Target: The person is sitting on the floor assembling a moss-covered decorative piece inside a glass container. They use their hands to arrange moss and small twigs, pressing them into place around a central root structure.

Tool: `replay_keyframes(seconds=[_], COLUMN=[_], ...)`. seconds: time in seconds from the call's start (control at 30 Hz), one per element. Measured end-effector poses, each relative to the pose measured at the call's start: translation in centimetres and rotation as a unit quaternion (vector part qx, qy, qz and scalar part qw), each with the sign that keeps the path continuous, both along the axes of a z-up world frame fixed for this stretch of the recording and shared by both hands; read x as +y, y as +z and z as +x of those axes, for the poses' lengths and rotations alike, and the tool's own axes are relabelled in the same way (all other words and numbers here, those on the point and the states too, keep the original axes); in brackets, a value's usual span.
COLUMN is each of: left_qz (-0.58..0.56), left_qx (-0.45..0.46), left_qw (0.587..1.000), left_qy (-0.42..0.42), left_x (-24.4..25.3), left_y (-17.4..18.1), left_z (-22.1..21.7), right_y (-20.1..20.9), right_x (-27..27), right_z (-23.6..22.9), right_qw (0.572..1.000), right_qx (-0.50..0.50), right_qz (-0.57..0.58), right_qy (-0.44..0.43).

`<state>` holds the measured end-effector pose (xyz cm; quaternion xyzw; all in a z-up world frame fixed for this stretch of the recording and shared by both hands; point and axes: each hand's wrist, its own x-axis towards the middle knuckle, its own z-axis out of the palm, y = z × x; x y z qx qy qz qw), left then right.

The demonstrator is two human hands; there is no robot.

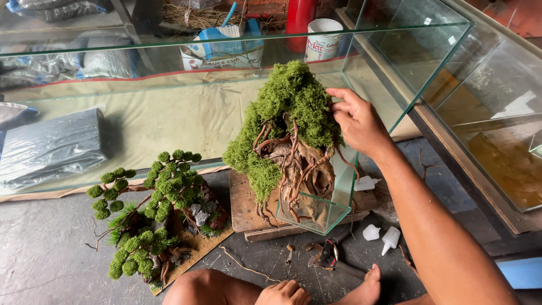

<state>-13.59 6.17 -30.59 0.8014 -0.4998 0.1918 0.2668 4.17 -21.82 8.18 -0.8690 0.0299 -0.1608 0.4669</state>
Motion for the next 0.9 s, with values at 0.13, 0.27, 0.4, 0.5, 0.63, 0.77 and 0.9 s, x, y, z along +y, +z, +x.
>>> replay_keyframes(seconds=[0.13, 0.27, 0.4, 0.5, 0.63, 0.77, 0.9], left_qz=[-0.017, -0.008, 0.011, 0.025, 0.038, 0.061, 0.082], left_qx=[-0.012, 0.066, 0.118, 0.157, 0.172, 0.183, 0.19], left_qw=[1.0, 0.997, 0.993, 0.987, 0.984, 0.981, 0.978], left_qy=[-0.004, -0.035, -0.02, -0.009, -0.005, 0.012, 0.032], left_x=[0.1, 1.4, 2.0, 1.9, 1.6, 1.3, 1.1], left_y=[2.3, 9.3, 12.2, 12.6, 12.3, 11.9, 11.6], left_z=[0.2, -0.1, -0.3, -0.3, -0.1, -0.5, -0.6], right_y=[0.5, -0.3, 0.0, 0.1, -6.3, -15.0, -22.2], right_x=[0.2, -0.7, -0.6, 1.5, -0.5, -3.3, -3.9], right_z=[-0.9, -2.0, -5.7, -10.5, -15.3, -18.7, -18.6], right_qw=[0.997, 0.963, 0.925, 0.938, 0.938, 0.953, 0.956], right_qx=[-0.011, -0.103, -0.255, -0.307, -0.305, -0.158, 0.016], right_qz=[-0.073, -0.248, -0.282, -0.156, -0.054, 0.056, 0.017], right_qy=[-0.004, 0.005, 0.011, -0.035, -0.153, -0.251, -0.291])
